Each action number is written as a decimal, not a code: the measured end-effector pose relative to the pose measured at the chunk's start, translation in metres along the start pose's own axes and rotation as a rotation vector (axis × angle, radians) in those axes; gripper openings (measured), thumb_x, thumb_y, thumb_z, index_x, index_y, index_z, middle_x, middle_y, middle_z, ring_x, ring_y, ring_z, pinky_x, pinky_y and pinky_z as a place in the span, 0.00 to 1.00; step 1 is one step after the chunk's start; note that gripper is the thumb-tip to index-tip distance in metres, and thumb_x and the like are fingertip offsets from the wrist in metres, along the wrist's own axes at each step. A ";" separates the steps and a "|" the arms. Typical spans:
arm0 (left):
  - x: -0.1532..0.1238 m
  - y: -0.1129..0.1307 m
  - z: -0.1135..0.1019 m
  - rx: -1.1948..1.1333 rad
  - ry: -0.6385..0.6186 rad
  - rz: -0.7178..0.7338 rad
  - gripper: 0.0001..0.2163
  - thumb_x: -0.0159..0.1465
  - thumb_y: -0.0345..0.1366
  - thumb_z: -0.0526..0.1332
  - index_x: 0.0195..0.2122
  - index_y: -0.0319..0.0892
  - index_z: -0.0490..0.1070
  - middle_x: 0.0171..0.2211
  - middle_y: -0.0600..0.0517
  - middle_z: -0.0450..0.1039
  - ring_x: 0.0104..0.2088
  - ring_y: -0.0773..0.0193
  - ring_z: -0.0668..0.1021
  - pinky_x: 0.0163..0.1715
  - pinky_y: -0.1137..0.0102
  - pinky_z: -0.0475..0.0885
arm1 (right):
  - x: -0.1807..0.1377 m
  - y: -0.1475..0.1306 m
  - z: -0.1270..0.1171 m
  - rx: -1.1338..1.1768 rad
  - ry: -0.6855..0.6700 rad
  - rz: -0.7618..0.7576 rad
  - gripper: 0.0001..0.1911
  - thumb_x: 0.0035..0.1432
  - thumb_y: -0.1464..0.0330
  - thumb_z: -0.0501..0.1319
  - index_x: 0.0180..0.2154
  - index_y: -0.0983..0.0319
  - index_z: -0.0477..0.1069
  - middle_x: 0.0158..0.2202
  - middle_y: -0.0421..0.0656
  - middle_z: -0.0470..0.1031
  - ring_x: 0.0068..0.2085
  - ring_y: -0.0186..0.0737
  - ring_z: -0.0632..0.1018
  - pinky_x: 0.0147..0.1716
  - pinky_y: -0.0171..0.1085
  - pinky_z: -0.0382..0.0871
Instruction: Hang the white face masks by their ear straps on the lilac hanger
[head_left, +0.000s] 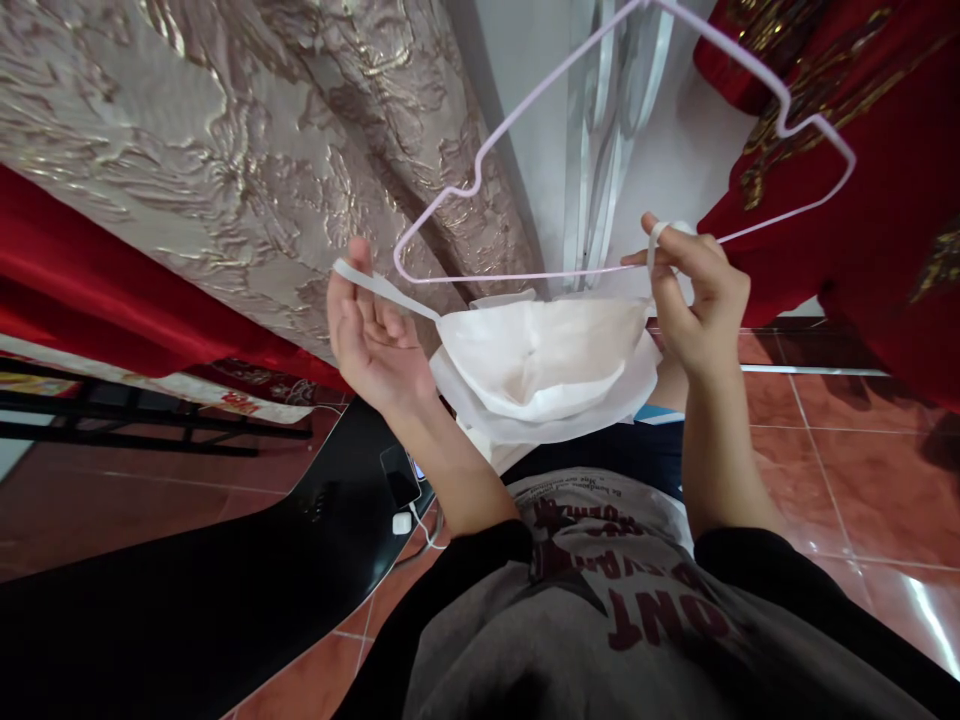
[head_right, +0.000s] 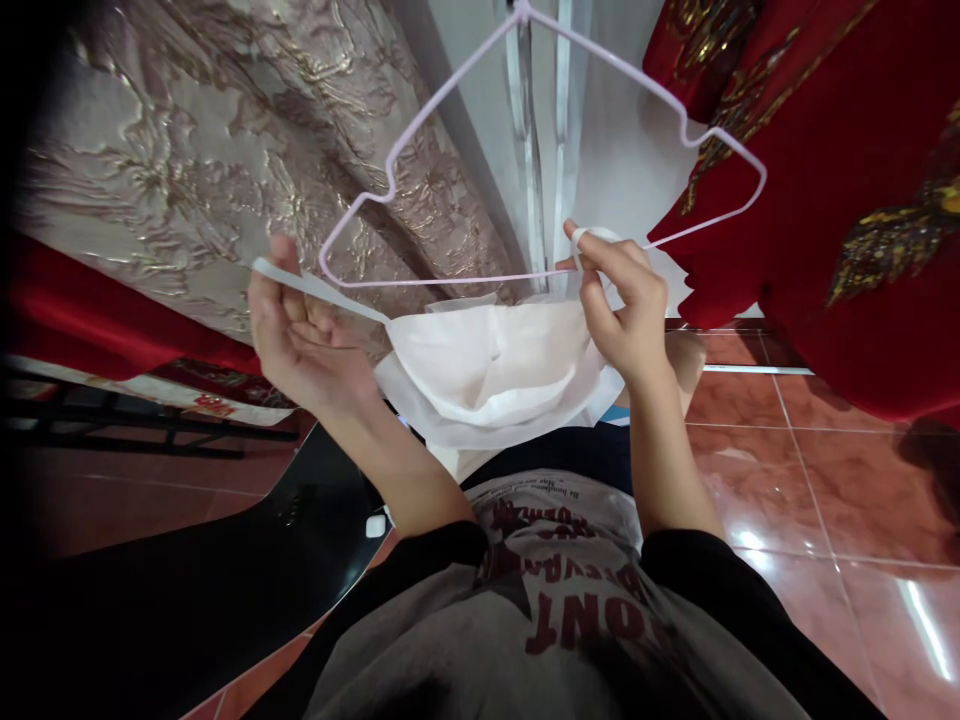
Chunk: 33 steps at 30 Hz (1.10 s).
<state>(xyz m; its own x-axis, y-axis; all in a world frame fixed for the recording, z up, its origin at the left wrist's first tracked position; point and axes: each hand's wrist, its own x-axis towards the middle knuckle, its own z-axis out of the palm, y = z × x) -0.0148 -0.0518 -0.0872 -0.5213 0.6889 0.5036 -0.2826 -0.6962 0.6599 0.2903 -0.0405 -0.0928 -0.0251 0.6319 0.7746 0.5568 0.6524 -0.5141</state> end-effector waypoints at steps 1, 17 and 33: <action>0.001 0.001 0.006 0.057 -0.006 0.044 0.09 0.69 0.37 0.65 0.44 0.49 0.86 0.52 0.53 0.85 0.21 0.73 0.63 0.17 0.72 0.55 | 0.000 0.000 0.001 0.002 0.004 -0.012 0.20 0.74 0.64 0.54 0.62 0.45 0.73 0.43 0.41 0.84 0.47 0.46 0.84 0.56 0.57 0.77; 0.058 -0.003 0.051 0.741 -0.570 0.381 0.08 0.71 0.24 0.66 0.42 0.41 0.84 0.35 0.54 0.79 0.39 0.63 0.74 0.43 0.68 0.67 | -0.004 0.002 0.005 -0.069 0.035 -0.071 0.19 0.71 0.66 0.56 0.59 0.50 0.76 0.43 0.40 0.86 0.46 0.46 0.82 0.56 0.55 0.74; -0.020 -0.052 0.051 0.192 -0.025 -0.247 0.20 0.72 0.58 0.60 0.36 0.46 0.68 0.35 0.50 0.81 0.38 0.61 0.83 0.44 0.66 0.78 | -0.005 -0.009 0.010 0.012 0.077 -0.004 0.15 0.72 0.64 0.57 0.46 0.48 0.84 0.43 0.40 0.86 0.46 0.46 0.84 0.55 0.57 0.77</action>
<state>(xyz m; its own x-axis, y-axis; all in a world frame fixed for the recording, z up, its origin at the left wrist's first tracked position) 0.0516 -0.0194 -0.1028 -0.4351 0.8390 0.3267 -0.2398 -0.4578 0.8561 0.2770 -0.0453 -0.0960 0.0367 0.5957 0.8024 0.5472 0.6599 -0.5149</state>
